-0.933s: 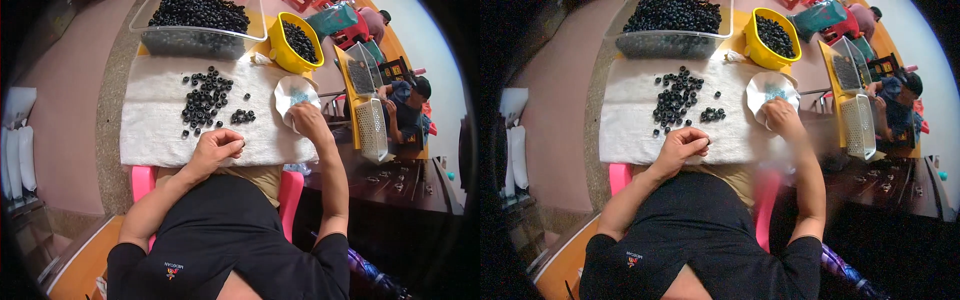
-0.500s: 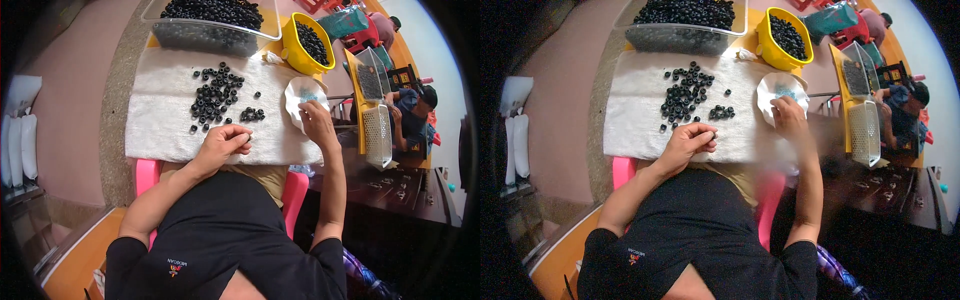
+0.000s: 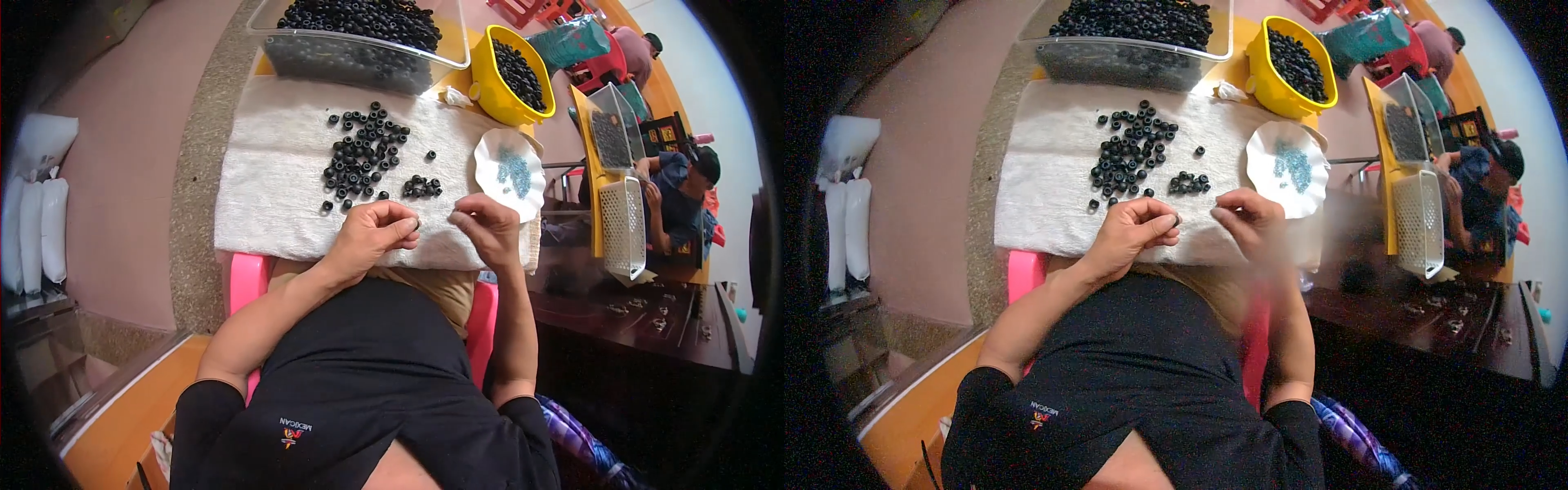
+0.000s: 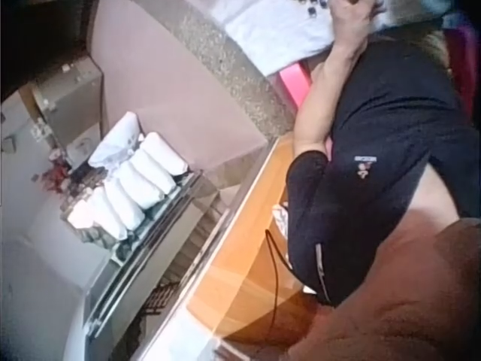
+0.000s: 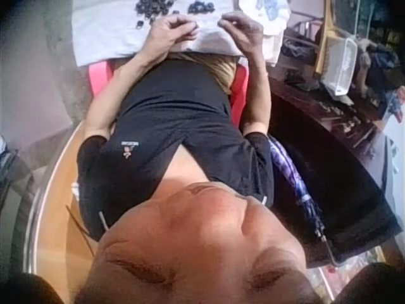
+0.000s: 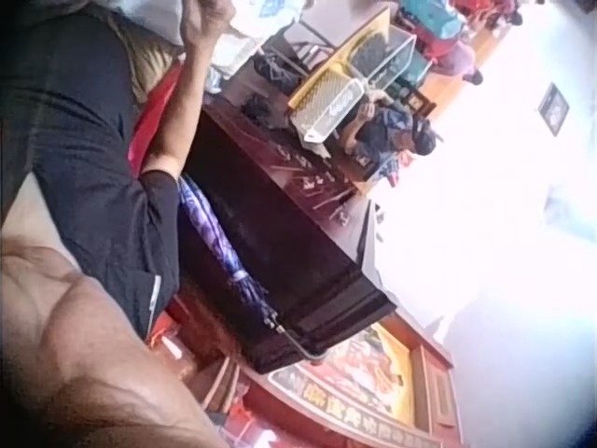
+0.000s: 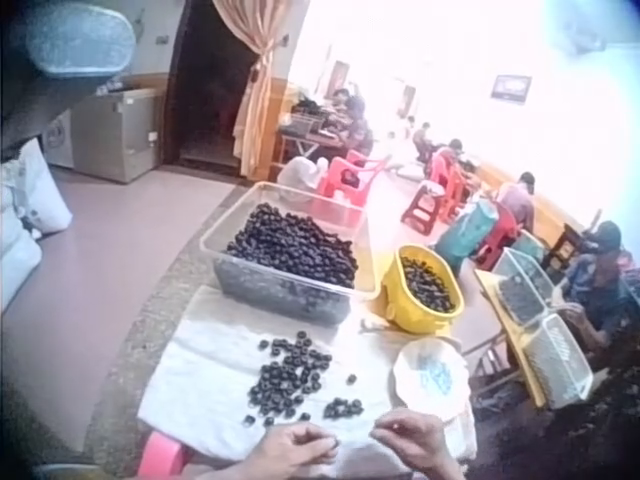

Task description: Manually sorting or inspecting small black plastic hardware components on a towel-covered desk.

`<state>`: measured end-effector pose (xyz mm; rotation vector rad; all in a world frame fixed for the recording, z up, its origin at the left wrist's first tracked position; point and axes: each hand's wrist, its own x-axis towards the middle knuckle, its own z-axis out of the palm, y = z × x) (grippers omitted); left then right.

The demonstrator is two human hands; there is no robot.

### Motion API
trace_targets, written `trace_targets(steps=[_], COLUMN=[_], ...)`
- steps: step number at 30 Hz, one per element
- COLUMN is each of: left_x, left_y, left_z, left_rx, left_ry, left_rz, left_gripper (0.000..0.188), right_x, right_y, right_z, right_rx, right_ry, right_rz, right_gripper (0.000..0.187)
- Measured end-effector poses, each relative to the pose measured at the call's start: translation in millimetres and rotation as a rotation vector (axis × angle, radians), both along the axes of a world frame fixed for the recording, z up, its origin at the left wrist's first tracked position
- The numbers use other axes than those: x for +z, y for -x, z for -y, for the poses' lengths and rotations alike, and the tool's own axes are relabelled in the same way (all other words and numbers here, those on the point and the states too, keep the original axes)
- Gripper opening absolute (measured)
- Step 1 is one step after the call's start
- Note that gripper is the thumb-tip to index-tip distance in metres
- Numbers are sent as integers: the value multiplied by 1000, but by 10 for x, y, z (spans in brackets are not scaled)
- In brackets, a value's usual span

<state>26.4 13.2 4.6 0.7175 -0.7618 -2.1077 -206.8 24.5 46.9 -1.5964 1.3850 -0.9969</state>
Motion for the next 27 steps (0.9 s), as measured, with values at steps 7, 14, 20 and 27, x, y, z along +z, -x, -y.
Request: trace_targets(steps=[7, 14, 20, 27], left_x=[48, 15, 14, 23], left_y=[-18, -1, -12, -20], left_z=[-16, -15, 3, 13], left_rx=[-114, -132, -172, -250], left_ry=[66, 75, 66, 121], left_rz=[49, -34, -25, -8], left_gripper=[25, 18, 17, 16], right_x=[61, 21, 98, 151], right_y=[-244, -192, -201, -190], right_z=[-52, -23, -32, -31], right_rx=[132, 210, 212, 237], right_ry=[-157, -282, -376, -501], right_rz=[142, 201, 230, 299], right_gripper=[9, 9, 10, 11])
